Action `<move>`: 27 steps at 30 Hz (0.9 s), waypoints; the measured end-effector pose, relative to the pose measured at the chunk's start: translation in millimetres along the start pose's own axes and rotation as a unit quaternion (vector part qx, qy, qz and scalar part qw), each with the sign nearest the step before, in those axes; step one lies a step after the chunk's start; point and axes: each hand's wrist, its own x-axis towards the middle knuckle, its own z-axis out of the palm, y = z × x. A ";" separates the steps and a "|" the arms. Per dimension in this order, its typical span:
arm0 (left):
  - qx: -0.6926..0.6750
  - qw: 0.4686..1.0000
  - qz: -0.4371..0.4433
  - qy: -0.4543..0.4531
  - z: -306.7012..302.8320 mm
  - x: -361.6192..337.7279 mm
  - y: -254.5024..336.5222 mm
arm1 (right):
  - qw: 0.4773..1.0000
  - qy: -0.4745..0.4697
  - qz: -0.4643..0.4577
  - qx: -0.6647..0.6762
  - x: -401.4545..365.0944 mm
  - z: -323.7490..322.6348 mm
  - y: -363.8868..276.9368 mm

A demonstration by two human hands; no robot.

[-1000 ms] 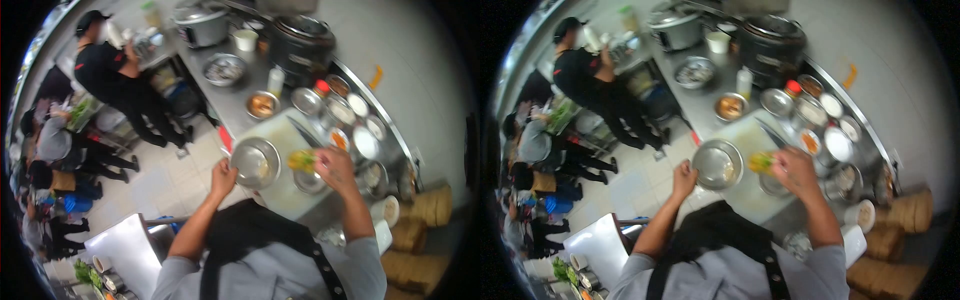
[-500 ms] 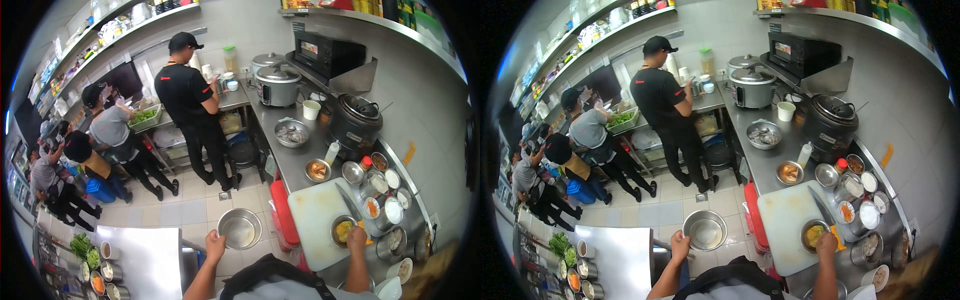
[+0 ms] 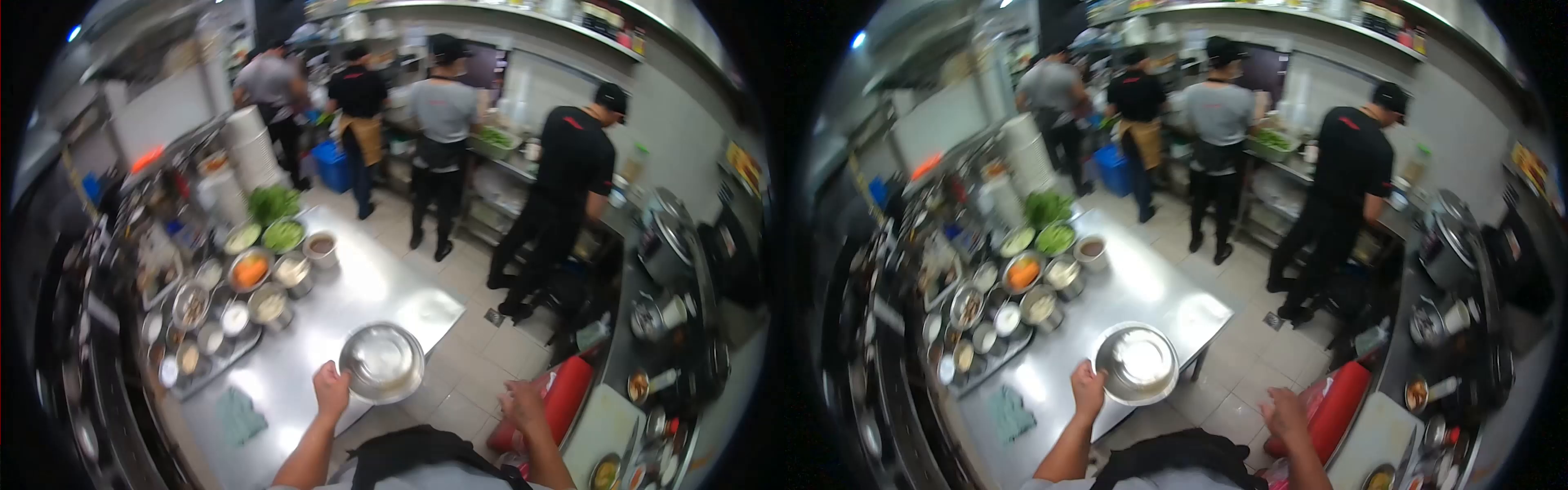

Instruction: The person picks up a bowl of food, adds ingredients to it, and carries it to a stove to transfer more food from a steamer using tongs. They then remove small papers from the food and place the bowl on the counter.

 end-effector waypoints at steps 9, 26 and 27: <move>-0.182 0.930 -0.089 0.307 -174.2 -22.1 -32.6 | 0.933 -0.215 -0.262 0.125 77.8 56.7 -196.5; -0.276 0.818 -0.292 0.412 -262.3 -249.0 -31.9 | 0.494 -0.397 -0.755 0.166 0.8 163.3 -450.7; -0.274 0.809 -0.287 0.433 -271.4 -268.0 -44.2 | 0.474 -0.398 -0.767 0.168 -17.3 166.7 -466.0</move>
